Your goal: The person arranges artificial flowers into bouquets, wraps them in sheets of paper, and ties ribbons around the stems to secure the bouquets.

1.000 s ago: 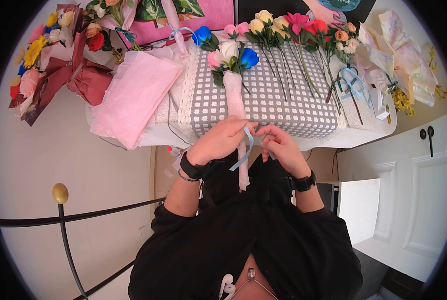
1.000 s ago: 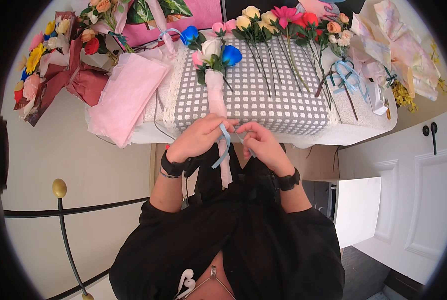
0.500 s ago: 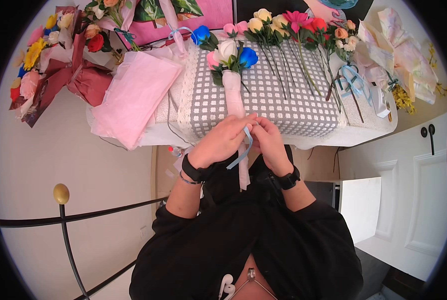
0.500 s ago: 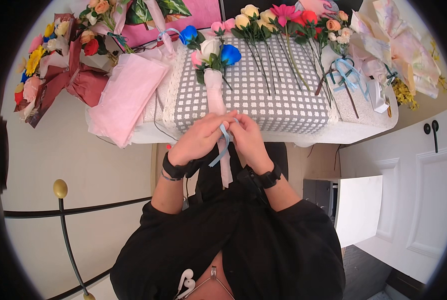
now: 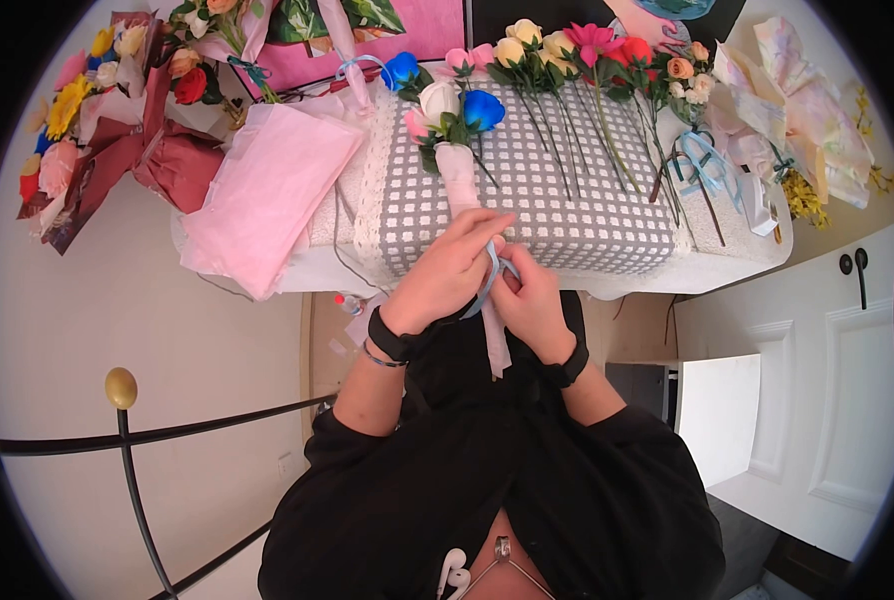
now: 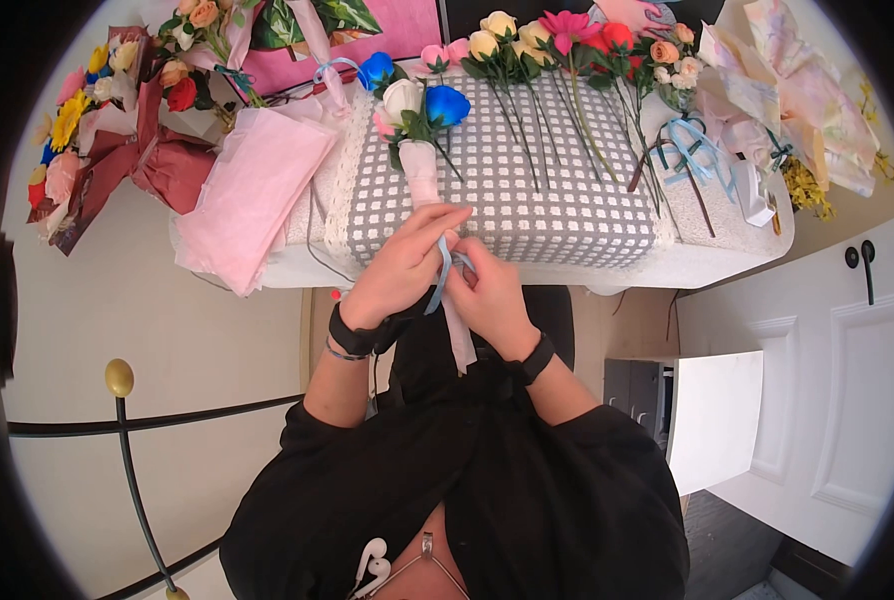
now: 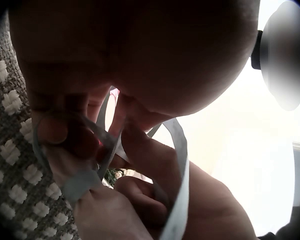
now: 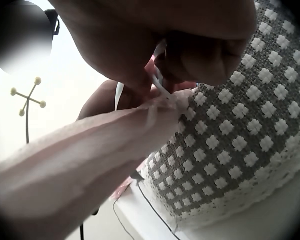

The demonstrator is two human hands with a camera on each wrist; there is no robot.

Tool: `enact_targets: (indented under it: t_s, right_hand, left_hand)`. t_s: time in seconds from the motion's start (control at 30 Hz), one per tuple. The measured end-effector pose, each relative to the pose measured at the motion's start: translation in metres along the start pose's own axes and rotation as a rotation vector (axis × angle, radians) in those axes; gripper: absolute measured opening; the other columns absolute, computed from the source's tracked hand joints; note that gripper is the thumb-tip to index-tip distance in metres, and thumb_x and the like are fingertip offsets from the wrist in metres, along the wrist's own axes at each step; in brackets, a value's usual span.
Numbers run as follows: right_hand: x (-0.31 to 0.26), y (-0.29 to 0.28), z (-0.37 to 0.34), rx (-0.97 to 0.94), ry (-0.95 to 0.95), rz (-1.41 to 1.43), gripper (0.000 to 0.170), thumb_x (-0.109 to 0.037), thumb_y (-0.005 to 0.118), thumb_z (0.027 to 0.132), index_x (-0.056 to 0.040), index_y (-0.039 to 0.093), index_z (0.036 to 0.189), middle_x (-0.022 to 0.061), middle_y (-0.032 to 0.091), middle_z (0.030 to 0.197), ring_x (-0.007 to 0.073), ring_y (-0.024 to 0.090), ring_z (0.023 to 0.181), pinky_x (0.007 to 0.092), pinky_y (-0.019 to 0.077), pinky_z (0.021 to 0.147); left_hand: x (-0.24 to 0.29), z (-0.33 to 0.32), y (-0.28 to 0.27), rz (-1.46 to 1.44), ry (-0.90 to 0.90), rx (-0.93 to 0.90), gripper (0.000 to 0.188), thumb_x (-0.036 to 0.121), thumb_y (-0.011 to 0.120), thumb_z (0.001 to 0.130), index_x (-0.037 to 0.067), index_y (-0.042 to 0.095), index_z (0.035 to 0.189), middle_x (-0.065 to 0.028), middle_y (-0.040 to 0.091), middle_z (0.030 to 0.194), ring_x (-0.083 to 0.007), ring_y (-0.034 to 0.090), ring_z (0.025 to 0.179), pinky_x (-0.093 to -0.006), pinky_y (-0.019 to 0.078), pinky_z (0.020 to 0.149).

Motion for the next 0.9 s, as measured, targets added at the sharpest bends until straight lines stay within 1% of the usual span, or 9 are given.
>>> enact_targets:
  t_s: [0.13,0.27,0.37,0.43,0.53,0.67,0.77,0.87,0.9]
  right_hand:
    - [0.002,0.004,0.000,0.044,-0.161,-0.088,0.015,-0.009,0.064,0.086,-0.0039,0.062,0.100,0.0134,0.056,0.065,0.0273,0.055,0.055,0.0366,0.0420,0.052]
    - [0.005,0.008,0.001,0.054,-0.157,-0.008,0.012,-0.009,0.061,0.088,-0.0043,0.064,0.098,0.0145,0.059,0.067,0.0308,0.056,0.055,0.0363,0.0424,0.052]
    - [0.004,0.013,0.005,0.008,-0.092,0.085,0.010,-0.010,0.060,0.090,-0.0039,0.065,0.096,0.0142,0.059,0.066,0.0254,0.057,0.053,0.0350,0.0430,0.052]
    - [0.010,0.021,0.005,-0.086,-0.065,0.235,0.012,-0.011,0.057,0.094,-0.0027,0.065,0.096,0.0121,0.059,0.064,0.0185,0.055,0.052,0.0333,0.0429,0.052]
    - [0.012,0.032,0.004,-0.115,0.008,0.306,0.015,-0.013,0.055,0.096,-0.0015,0.065,0.094,0.0100,0.056,0.060,0.0127,0.052,0.052,0.0323,0.0416,0.051]
    - [0.014,0.039,0.004,-0.227,0.115,0.249,0.020,-0.014,0.052,0.098,-0.0003,0.064,0.092,0.0058,0.060,0.065,0.0095,0.053,0.056,0.0285,0.0415,0.054]
    - [0.026,0.049,0.002,-0.243,0.234,0.513,0.022,-0.016,0.051,0.099,-0.0003,0.064,0.090,0.0016,0.062,0.072,0.0058,0.052,0.064,0.0244,0.0413,0.058]
    - [0.037,0.056,0.002,-0.274,0.252,0.627,0.024,-0.017,0.050,0.100,-0.0008,0.063,0.087,-0.0020,0.061,0.077,0.0043,0.051,0.070,0.0220,0.0408,0.063]
    - [0.036,0.057,0.002,-0.269,0.276,0.665,0.023,-0.018,0.050,0.100,-0.0027,0.061,0.087,-0.0040,0.056,0.072,0.0034,0.046,0.064,0.0210,0.0369,0.058]
  left_hand:
    - [0.002,0.001,0.001,-0.014,-0.049,0.013,0.038,0.006,0.045,0.097,0.004,0.057,0.132,-0.0155,0.055,0.122,-0.0313,0.056,0.114,-0.0356,0.0439,0.098]
    - [0.004,0.001,0.003,0.079,-0.010,0.052,0.036,0.005,0.044,0.098,0.004,0.059,0.131,-0.0136,0.055,0.116,-0.0259,0.060,0.099,-0.0337,0.0480,0.087]
    - [0.001,-0.003,0.000,0.014,-0.088,0.056,0.035,0.007,0.046,0.099,0.005,0.059,0.131,-0.0106,0.054,0.110,-0.0180,0.059,0.084,-0.0307,0.0496,0.076]
    - [-0.001,-0.008,-0.004,-0.193,-0.162,0.076,0.034,0.008,0.048,0.099,0.005,0.060,0.131,-0.0084,0.054,0.107,-0.0121,0.057,0.075,-0.0270,0.0485,0.067]
    - [0.002,-0.014,-0.009,-0.139,-0.107,0.197,0.032,0.001,0.050,0.097,0.001,0.061,0.127,-0.0092,0.053,0.102,-0.0117,0.057,0.065,-0.0279,0.0477,0.062]
    - [-0.015,-0.028,-0.009,-0.048,-0.082,0.309,0.029,0.007,0.057,0.096,0.001,0.063,0.125,-0.0084,0.053,0.099,-0.0122,0.057,0.066,-0.0268,0.0467,0.060]
    - [-0.024,-0.040,-0.014,-0.099,-0.120,0.460,0.027,0.009,0.059,0.096,0.002,0.064,0.122,-0.0063,0.055,0.095,-0.0118,0.057,0.065,-0.0255,0.0458,0.059]
    - [-0.029,-0.048,-0.016,-0.351,-0.248,0.565,0.023,0.011,0.059,0.098,-0.001,0.062,0.117,-0.0056,0.057,0.092,-0.0108,0.057,0.063,-0.0248,0.0459,0.058]
    - [-0.033,-0.051,-0.015,-0.415,-0.251,0.588,0.023,0.012,0.059,0.098,-0.001,0.058,0.117,-0.0056,0.057,0.090,-0.0103,0.057,0.062,-0.0245,0.0461,0.057]
Point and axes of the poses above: each hand's wrist, its own z-axis towards the middle knuckle, its own y-axis out of the palm, x = y × z, the point moved 5 cm from there along z, towards the middle knuckle
